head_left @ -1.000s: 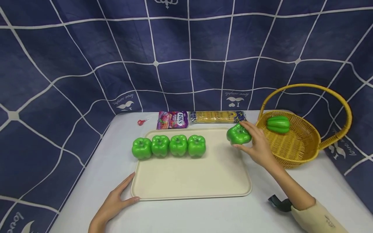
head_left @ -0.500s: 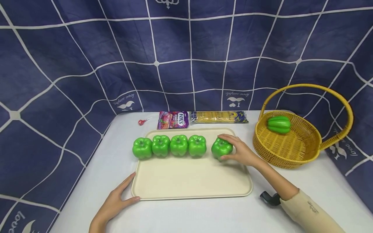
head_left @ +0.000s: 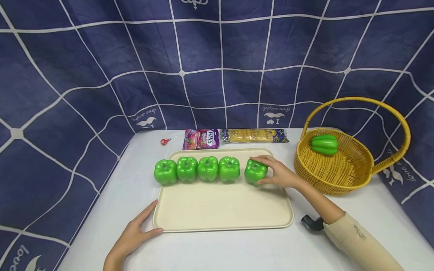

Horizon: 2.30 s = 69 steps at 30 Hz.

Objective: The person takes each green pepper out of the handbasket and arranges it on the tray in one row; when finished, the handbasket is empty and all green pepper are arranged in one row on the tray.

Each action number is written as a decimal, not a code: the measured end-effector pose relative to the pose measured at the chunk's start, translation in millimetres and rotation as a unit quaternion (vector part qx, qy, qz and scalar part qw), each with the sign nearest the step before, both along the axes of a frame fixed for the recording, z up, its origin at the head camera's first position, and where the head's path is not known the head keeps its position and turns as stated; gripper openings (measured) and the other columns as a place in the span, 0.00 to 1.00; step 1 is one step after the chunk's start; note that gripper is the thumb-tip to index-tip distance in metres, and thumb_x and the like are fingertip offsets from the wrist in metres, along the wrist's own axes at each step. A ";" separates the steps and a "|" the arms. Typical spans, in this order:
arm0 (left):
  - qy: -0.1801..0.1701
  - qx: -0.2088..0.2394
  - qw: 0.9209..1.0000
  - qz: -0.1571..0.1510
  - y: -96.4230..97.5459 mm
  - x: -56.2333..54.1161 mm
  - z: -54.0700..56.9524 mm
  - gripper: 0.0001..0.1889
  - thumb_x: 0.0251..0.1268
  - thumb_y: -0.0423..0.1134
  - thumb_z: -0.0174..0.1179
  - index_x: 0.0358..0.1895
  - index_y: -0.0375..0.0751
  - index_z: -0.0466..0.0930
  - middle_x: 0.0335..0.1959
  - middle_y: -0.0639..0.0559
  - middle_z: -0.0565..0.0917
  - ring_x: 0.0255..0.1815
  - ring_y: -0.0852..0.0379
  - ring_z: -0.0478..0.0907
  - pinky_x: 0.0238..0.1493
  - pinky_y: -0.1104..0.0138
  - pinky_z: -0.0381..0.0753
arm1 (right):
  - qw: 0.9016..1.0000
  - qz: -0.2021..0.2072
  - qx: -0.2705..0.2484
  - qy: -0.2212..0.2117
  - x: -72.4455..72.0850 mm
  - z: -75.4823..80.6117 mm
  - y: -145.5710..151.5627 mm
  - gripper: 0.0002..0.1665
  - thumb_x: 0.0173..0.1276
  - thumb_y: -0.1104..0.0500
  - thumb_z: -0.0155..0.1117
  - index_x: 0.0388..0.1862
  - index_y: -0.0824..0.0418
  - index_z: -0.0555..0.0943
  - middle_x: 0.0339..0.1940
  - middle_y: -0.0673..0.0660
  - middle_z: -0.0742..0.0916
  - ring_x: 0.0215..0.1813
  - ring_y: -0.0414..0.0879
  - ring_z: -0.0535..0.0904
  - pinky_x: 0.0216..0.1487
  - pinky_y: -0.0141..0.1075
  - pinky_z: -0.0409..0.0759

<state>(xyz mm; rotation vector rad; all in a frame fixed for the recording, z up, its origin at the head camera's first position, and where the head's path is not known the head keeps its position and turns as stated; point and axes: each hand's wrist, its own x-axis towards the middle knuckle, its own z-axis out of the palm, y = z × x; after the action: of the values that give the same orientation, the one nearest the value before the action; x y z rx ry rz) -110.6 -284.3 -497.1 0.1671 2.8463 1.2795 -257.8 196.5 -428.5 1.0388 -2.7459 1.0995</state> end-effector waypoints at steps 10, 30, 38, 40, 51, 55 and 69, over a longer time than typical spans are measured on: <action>-0.002 -0.002 1.000 0.001 0.0 -0.1 0.3 0.46 0.44 0.52 0.71 0.70 0.54 0.58 0.68 0.38 0.60 0.67 0.34 0.54 0.63 0.39 0.53 | 0.997 0.058 -0.033 -0.028 -14.3 -2.4 -2.4 0.52 0.45 0.65 0.76 0.69 0.55 0.63 0.67 0.55 0.69 0.65 0.54 0.64 0.63 0.56 0.65; -0.001 -0.001 1.000 0.000 0.6 0.2 0.0 0.46 0.44 0.52 0.71 0.70 0.55 0.58 0.69 0.39 0.60 0.68 0.34 0.54 0.64 0.40 0.54 | 0.998 0.038 -0.028 -0.030 -12.5 -0.7 -7.5 0.55 0.45 0.62 0.77 0.71 0.57 0.59 0.69 0.59 0.65 0.68 0.56 0.59 0.64 0.58 0.61; -0.005 0.001 1.000 0.001 1.6 0.8 0.9 0.46 0.44 0.52 0.71 0.70 0.57 0.57 0.69 0.40 0.60 0.68 0.35 0.53 0.64 0.40 0.53 | 0.999 0.006 -0.042 -0.003 12.3 46.5 10.8 0.47 0.48 0.69 0.73 0.67 0.70 0.61 0.67 0.69 0.65 0.67 0.64 0.57 0.63 0.59 0.63; -0.006 0.001 1.000 0.002 1.6 1.0 1.0 0.46 0.44 0.52 0.71 0.70 0.56 0.58 0.69 0.40 0.60 0.68 0.35 0.53 0.64 0.40 0.53 | 0.999 -0.010 -0.046 0.009 11.9 51.3 24.4 0.46 0.49 0.70 0.72 0.66 0.70 0.62 0.66 0.69 0.65 0.67 0.64 0.58 0.62 0.60 0.63; -0.014 -0.007 1.000 0.007 0.9 0.4 2.2 0.47 0.44 0.53 0.70 0.70 0.56 0.57 0.69 0.40 0.59 0.68 0.34 0.53 0.63 0.39 0.53 | 0.981 -0.183 -0.030 0.058 -4.9 58.2 126.2 0.44 0.53 0.64 0.73 0.68 0.58 0.64 0.63 0.62 0.69 0.52 0.50 0.67 0.51 0.32 0.70; -0.019 -0.004 1.000 0.007 1.3 -0.1 2.8 0.47 0.44 0.53 0.70 0.71 0.57 0.56 0.70 0.40 0.58 0.68 0.34 0.52 0.64 0.39 0.53 | 0.973 -0.223 -0.007 0.052 -9.0 58.4 156.9 0.43 0.55 0.61 0.71 0.68 0.61 0.62 0.62 0.67 0.68 0.48 0.54 0.67 0.45 0.43 0.69; -0.015 0.007 1.000 0.004 1.5 -0.1 4.1 0.47 0.43 0.52 0.71 0.70 0.56 0.57 0.70 0.40 0.59 0.69 0.35 0.52 0.64 0.39 0.52 | 0.960 -0.269 0.067 -0.048 -31.1 34.7 210.7 0.55 0.61 0.48 0.65 0.73 0.65 0.43 0.67 0.81 0.51 0.63 0.79 0.49 0.56 0.72 0.52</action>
<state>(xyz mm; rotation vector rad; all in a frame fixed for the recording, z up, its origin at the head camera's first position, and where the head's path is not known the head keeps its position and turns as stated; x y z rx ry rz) -110.7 -282.8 -493.1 0.1349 2.8161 1.2920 -288.9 407.3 -393.8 0.2038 -2.9337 0.9000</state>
